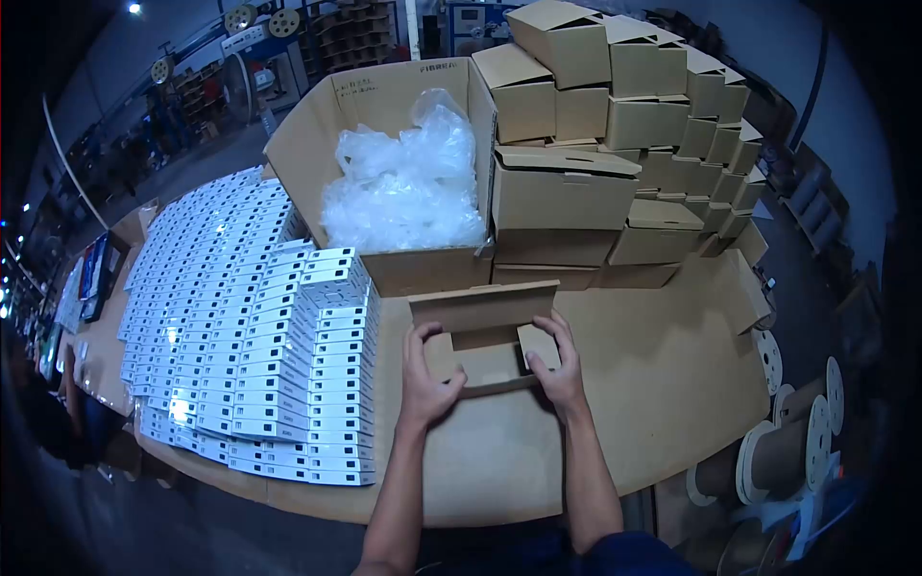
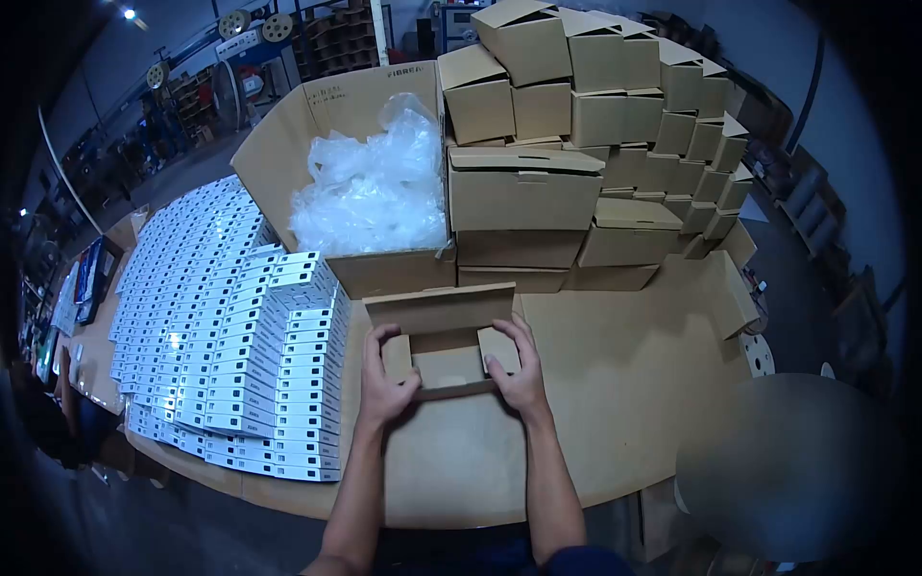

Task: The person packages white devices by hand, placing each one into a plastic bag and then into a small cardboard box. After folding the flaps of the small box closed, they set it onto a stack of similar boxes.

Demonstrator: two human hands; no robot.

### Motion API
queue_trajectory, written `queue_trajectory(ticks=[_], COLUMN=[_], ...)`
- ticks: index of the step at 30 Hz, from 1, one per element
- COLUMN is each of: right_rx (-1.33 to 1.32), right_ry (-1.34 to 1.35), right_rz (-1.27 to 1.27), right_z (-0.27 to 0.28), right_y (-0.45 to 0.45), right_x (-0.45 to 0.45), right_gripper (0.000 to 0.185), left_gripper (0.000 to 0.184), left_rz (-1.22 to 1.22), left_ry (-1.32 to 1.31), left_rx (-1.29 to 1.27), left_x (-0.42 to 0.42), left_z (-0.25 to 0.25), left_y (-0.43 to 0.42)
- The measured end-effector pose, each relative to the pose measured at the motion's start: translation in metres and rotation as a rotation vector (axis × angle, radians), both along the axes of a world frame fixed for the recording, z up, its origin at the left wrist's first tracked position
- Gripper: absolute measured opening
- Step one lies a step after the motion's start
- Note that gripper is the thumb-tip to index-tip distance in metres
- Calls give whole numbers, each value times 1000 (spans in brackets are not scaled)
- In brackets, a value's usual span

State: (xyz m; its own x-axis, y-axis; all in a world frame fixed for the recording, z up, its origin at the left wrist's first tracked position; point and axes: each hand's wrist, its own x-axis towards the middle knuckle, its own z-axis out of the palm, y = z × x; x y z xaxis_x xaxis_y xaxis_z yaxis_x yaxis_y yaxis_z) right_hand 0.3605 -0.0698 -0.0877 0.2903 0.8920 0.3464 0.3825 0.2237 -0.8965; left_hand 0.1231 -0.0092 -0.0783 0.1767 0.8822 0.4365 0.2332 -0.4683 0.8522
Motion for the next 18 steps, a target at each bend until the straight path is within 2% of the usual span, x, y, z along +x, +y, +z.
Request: queue_trajectory(ticks=[4, 7, 11, 15, 18], right_rx=[46, 55, -24, -222, -156], right_ry=[34, 31, -212, -363, -372], right_rz=[-10, -35, -121, -196, -209], right_z=[1, -3, 9, 41, 43], right_y=[47, 69, 75, 70, 77], right_x=[12, 19, 18, 5, 8], right_gripper=[55, 56, 57, 60, 55], left_gripper=[63, 60, 53, 41, 37], left_rz=[25, 159, 336, 369, 376], left_ry=[9, 85, 225, 163, 78], left_rx=[88, 190, 190, 161, 143], left_x=[18, 29, 32, 36, 40], left_z=[0, 8, -4, -2, -5], left_y=[60, 76, 74, 74, 83])
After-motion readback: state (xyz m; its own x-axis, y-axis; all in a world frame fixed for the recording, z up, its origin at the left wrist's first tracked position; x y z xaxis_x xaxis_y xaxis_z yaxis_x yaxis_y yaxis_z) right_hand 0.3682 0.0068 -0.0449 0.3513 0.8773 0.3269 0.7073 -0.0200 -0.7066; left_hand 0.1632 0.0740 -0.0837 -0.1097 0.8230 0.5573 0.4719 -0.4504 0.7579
